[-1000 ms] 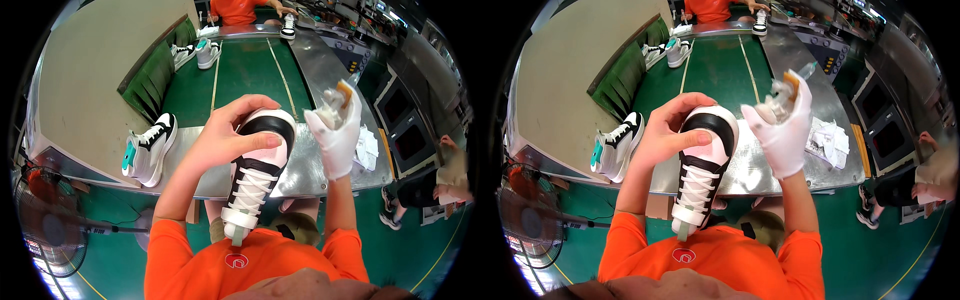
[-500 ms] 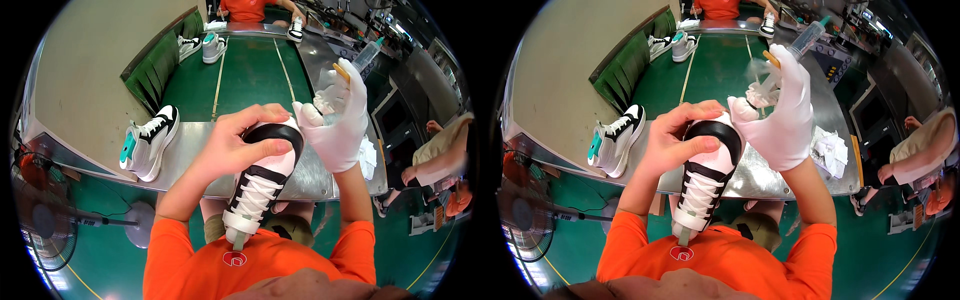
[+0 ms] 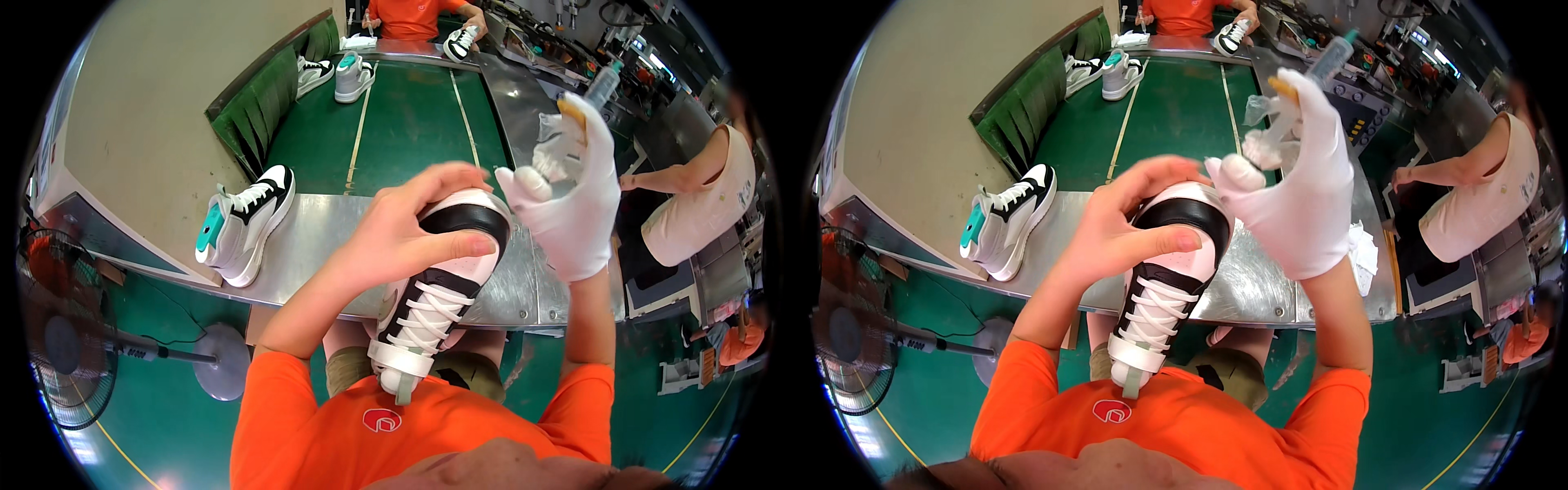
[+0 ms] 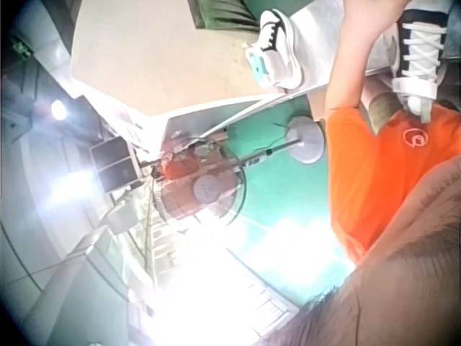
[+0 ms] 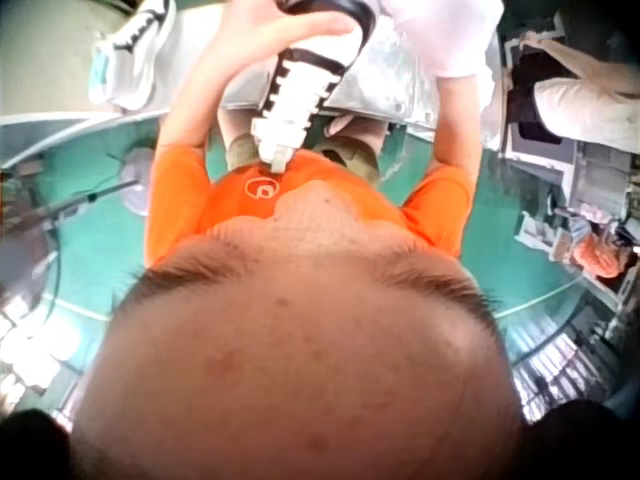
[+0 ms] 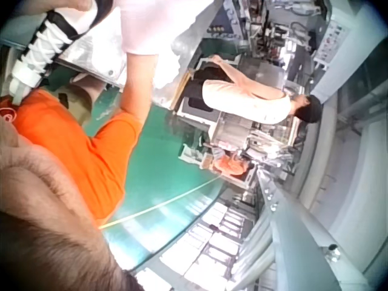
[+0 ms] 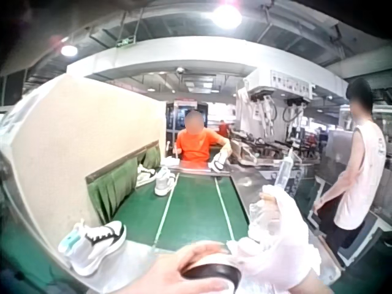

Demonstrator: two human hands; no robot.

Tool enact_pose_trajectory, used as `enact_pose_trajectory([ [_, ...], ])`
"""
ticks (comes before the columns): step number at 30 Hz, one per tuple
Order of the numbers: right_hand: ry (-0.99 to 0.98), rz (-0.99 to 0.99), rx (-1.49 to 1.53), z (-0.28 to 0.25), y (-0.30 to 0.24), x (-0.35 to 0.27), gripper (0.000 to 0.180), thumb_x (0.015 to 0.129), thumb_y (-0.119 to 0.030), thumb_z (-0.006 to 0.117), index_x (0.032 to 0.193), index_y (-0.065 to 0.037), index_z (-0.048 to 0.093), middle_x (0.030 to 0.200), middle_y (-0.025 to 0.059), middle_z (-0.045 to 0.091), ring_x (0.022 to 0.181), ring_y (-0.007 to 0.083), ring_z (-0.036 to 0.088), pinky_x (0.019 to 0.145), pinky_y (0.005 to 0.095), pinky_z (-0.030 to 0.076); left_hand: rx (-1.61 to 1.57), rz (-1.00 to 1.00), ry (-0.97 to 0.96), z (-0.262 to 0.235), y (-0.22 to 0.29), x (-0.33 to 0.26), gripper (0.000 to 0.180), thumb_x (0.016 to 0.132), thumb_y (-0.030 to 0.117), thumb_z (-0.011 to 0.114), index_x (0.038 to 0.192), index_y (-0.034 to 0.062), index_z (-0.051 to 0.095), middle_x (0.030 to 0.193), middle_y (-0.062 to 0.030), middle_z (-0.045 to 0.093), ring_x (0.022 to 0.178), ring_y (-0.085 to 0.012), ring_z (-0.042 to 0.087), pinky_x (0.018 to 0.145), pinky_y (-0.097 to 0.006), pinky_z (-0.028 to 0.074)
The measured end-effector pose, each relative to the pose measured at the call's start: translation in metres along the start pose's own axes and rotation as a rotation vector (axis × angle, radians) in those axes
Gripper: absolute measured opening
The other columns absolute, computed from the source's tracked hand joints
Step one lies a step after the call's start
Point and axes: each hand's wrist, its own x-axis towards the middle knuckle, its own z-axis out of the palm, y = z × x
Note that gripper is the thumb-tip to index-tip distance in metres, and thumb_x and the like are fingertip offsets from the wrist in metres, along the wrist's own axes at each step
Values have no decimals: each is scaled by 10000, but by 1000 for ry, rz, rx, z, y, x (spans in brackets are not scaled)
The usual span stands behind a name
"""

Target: The person applies glue to the sole and upper edges of white and black high-top sneakers using a syringe. They rotate each shoe to access different areas, then place the treated shoes on a metal table. The process is repeated for multiple shoes in a factory setting.

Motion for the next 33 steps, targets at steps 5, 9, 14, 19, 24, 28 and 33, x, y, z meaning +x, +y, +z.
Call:
enact_pose_trajectory([
  [5, -356, 27, -5, 5, -18, 29, 777, 599, -221, 845, 1269, -59, 485, 1061, 111, 601, 938, 228, 602, 830, 340, 502, -45, -112, 1, 0, 4, -1, 935, 666, 238, 860, 1405, 2, 337, 1145, -123, 667, 1058, -195, 628, 946, -325, 466],
  [9, -574, -5, -139, 17, -24, 34, 811, 580, -206, 864, 1269, -48, 468, 1074, 144, 589, 909, 264, 630, 810, 339, 520, -8, -75, 20, 3, 1, -4, 945, 670, 231, 860, 1407, -12, 321, 1179, -134, 635, 1071, -204, 614, 956, -330, 457],
  [14, -590, 132, 68, 0, -21, 40, 802, 589, -176, 864, 1272, -40, 465, 1058, 116, 584, 868, 200, 606, 792, 308, 508, -10, -63, 1, -3, 12, -5, 816, 693, 214, 839, 1367, 15, 426, 1158, -107, 625, 1049, -172, 598, 942, -309, 459],
  [19, -331, 363, 414, -28, -10, 32, 799, 616, -147, 884, 1260, 13, 441, 1035, 58, 529, 824, 99, 538, 726, 242, 490, 154, -32, -48, -37, 13, -9, 491, 795, 205, 718, 1237, 46, 575, 1102, -115, 589, 1035, -193, 575, 916, -311, 441],
  [24, -300, 396, 426, -27, 11, 7, 793, 605, -153, 881, 1256, -7, 452, 1023, 59, 535, 899, 122, 520, 822, 256, 462, 381, 200, -132, -54, 9, -5, 337, 853, 181, 632, 1143, 14, 591, 1107, -123, 556, 1070, -230, 546, 930, -311, 425],
  [28, -299, 407, 386, -24, 15, -9, 782, 591, -164, 878, 1246, -31, 471, 1015, 71, 549, 927, 138, 526, 840, 272, 457, 506, 290, -46, -59, 9, -6, 264, 883, 161, 605, 1096, 5, 617, 1063, -146, 578, 984, -260, 575, 877, -324, 453],
  [33, -315, 481, 349, -26, 21, -24, 804, 595, 21, 795, 1314, -78, 448, 1042, 53, 512, 896, 117, 504, 800, 234, 436, 524, 186, -2, -65, 9, -15, 305, 907, 201, 562, 1150, 22, 610, 1112, -134, 545, 1062, -262, 538, 927, -330, 424],
])
